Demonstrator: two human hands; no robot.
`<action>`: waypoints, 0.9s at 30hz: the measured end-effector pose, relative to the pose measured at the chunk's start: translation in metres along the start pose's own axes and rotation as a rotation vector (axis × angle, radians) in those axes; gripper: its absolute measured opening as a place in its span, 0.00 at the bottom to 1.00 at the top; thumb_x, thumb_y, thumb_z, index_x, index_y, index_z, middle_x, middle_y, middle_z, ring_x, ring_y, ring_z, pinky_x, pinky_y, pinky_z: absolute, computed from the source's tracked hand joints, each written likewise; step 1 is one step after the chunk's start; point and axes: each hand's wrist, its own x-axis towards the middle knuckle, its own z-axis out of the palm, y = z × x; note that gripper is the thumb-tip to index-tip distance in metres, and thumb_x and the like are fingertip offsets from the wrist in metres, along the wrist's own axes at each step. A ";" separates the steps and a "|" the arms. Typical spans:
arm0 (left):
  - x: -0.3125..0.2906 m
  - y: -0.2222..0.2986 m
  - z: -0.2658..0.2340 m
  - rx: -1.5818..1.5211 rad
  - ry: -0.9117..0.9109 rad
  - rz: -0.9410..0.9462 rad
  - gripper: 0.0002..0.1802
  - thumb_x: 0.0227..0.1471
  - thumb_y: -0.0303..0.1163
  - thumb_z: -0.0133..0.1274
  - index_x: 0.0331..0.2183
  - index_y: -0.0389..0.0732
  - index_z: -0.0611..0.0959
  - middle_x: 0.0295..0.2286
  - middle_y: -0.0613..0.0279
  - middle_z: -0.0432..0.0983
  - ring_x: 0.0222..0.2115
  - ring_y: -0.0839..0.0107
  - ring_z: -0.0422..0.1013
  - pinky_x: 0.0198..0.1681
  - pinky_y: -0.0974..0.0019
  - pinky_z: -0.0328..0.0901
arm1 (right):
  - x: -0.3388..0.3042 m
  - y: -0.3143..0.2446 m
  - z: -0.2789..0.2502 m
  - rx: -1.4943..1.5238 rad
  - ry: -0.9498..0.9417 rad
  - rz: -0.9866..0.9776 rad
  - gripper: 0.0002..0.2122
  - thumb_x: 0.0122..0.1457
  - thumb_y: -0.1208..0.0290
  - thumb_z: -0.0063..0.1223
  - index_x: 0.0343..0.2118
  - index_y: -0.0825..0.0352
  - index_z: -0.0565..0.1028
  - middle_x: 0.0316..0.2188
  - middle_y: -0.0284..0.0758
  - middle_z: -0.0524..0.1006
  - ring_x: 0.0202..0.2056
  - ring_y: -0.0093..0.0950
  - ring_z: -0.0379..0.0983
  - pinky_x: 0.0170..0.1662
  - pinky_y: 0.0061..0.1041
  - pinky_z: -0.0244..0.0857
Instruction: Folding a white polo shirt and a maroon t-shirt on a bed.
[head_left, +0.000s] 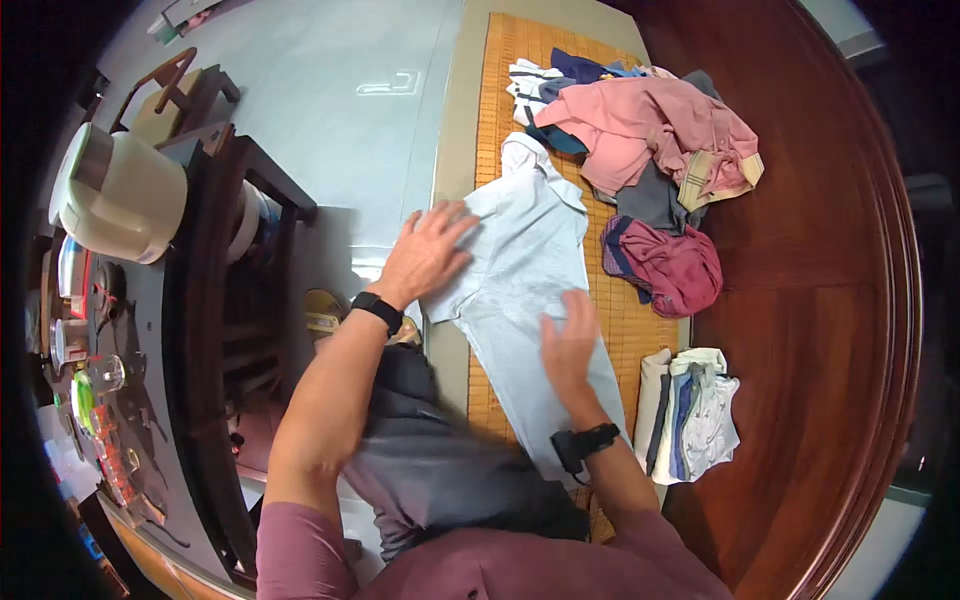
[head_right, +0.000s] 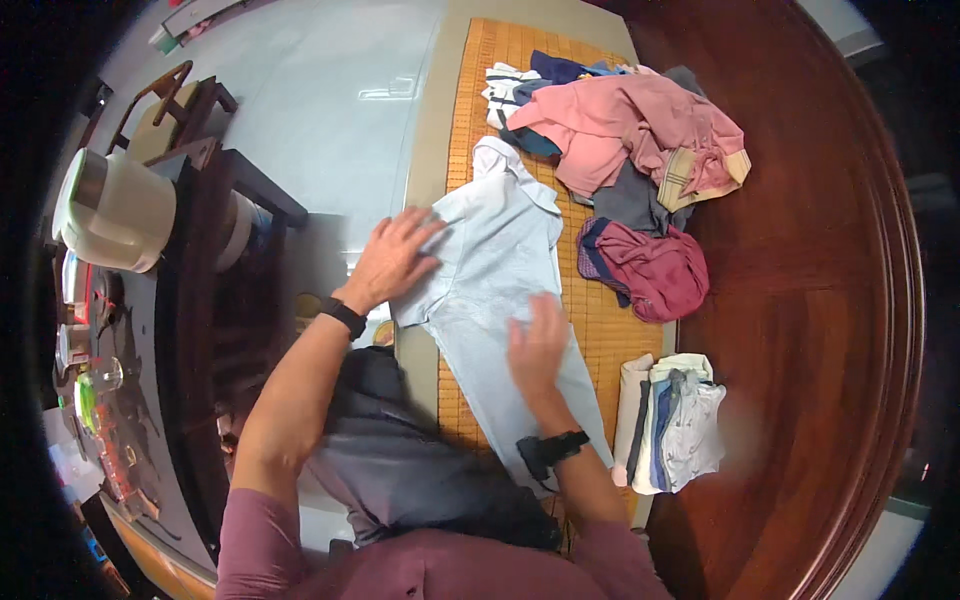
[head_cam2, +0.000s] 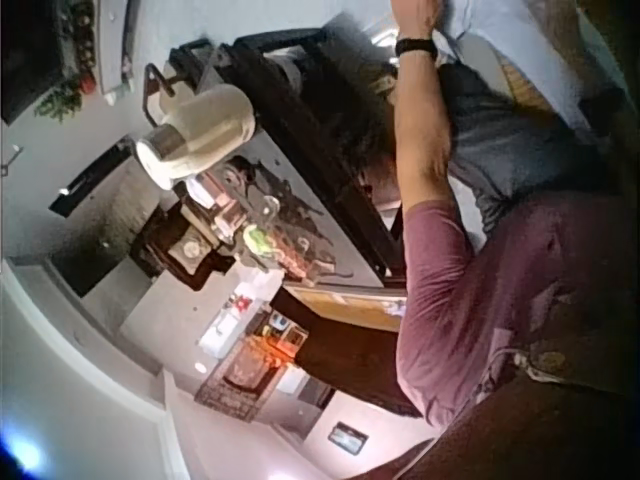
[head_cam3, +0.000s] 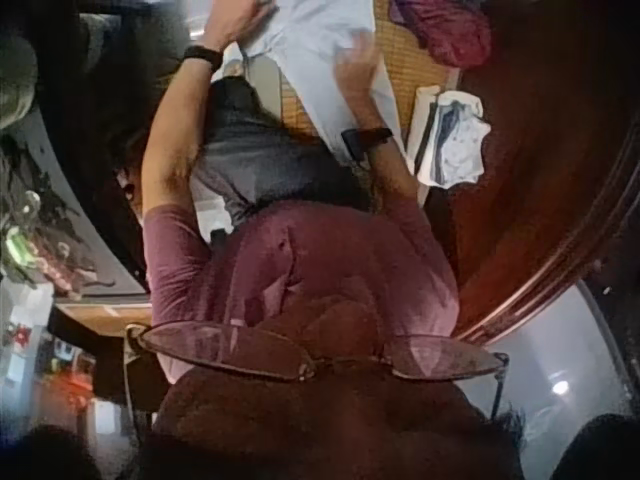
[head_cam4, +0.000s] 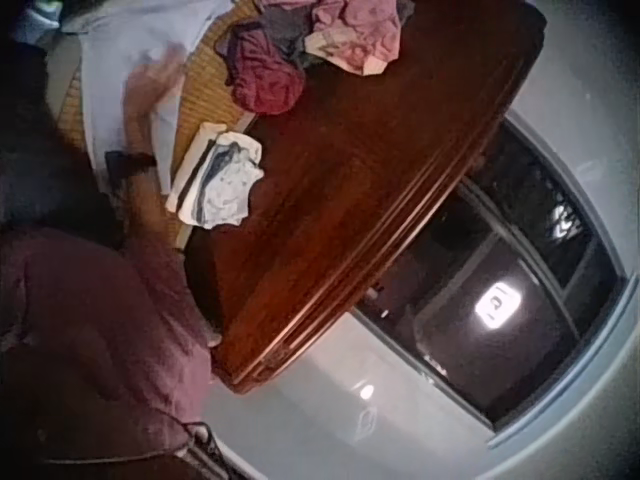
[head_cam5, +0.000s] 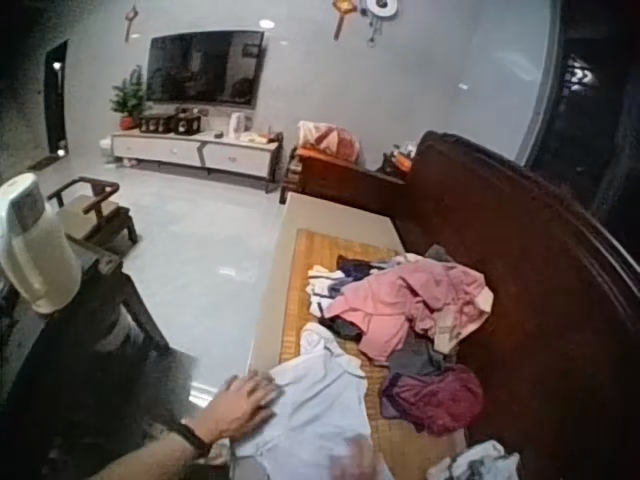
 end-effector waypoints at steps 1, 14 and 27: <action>0.004 0.010 0.001 0.047 -0.047 0.050 0.35 0.58 0.47 0.61 0.64 0.55 0.70 0.65 0.56 0.61 0.67 0.54 0.57 0.67 0.37 0.56 | 0.001 0.016 -0.007 -0.027 0.052 0.129 0.22 0.58 0.66 0.65 0.52 0.70 0.75 0.55 0.48 0.74 0.55 0.47 0.70 0.58 0.49 0.60; -0.006 0.008 -0.002 0.229 -0.300 -0.125 0.46 0.52 0.60 0.61 0.67 0.56 0.67 0.70 0.59 0.55 0.70 0.56 0.53 0.68 0.33 0.54 | 0.051 0.098 -0.018 0.230 -0.084 0.330 0.14 0.58 0.64 0.64 0.40 0.70 0.80 0.32 0.42 0.82 0.32 0.39 0.79 0.39 0.37 0.72; 0.002 0.014 -0.003 0.267 -0.246 -0.119 0.33 0.61 0.56 0.55 0.62 0.53 0.74 0.65 0.58 0.63 0.67 0.58 0.59 0.66 0.32 0.55 | 0.184 0.074 0.057 -0.073 -0.319 0.357 0.20 0.52 0.64 0.67 0.48 0.62 0.79 0.45 0.45 0.80 0.52 0.49 0.73 0.55 0.50 0.65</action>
